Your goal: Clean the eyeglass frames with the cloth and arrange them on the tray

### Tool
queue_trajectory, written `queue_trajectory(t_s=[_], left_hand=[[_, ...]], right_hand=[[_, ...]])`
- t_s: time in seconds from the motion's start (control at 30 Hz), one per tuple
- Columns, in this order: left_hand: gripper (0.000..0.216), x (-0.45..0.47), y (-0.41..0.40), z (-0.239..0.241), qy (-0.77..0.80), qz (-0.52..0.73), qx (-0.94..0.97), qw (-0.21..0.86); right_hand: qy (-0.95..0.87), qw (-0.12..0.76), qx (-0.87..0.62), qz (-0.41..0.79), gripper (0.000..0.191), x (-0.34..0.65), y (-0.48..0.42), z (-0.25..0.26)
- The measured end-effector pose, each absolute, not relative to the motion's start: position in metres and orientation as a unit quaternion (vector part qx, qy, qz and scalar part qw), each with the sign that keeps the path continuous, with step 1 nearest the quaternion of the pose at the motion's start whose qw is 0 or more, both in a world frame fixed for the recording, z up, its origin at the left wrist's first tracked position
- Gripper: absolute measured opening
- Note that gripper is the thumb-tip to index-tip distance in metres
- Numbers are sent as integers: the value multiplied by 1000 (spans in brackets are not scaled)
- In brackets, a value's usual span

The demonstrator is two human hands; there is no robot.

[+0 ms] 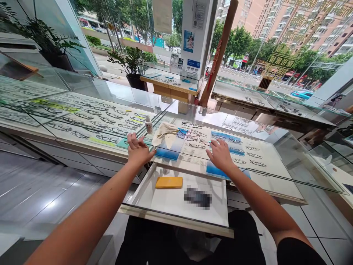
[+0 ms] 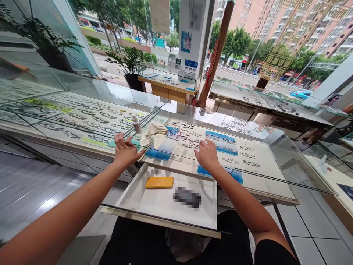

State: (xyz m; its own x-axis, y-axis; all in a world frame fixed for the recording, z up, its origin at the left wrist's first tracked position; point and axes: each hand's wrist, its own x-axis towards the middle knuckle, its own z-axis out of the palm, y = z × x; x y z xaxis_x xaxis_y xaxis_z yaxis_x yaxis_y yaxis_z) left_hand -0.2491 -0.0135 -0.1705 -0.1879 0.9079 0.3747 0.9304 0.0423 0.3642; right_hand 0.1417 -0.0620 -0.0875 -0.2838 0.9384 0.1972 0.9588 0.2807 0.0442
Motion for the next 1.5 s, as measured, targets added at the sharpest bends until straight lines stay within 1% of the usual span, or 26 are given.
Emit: queue_trajectory(t_s=[0.1,0.17,0.3,0.4,0.5,0.6,0.77,1.07,1.17,1.3,1.5], left_hand=[[93,-249,-15,-170,-716,-277,-641,6],[92,-248,-16,-171,-715,-280,-640,3],[92,-249,-15,-175,-709,-283,-646,4],[93,-250,-14,-177,-706,-282,-650,-1],[93,-250,-13,-177,-716,-275,-642,-5],[94,-250,-13,-176,-722,-273,-636,-5],[91,-247,-16,-171,-725,-268,-635,-4],[92,-248,-17,-170,-725,-267,-635,-4],[92,-248,-16,-172,-729,-265,-631,1],[89,-248,-16,-173,-727,-273,-630,3],[90,-252,-14,-176,-718,-266,-643,33]], right_hand=[[-810,97,-572,-82,61,139,-86,-75],[-838,105,-532,-50,61,138,-109,-66],[-899,64,-421,99,55,130,-149,-64],[-901,11,-403,158,55,121,-152,-90],[-885,-45,-442,139,57,111,-127,-133],[-861,-81,-489,117,59,103,-85,-173],[-841,-91,-528,82,56,95,-20,-208],[-825,-84,-552,85,55,93,28,-241],[-811,-66,-576,82,53,97,49,-240],[-766,-22,-640,55,54,110,86,-234],[-730,-1,-681,58,44,118,122,-241]])
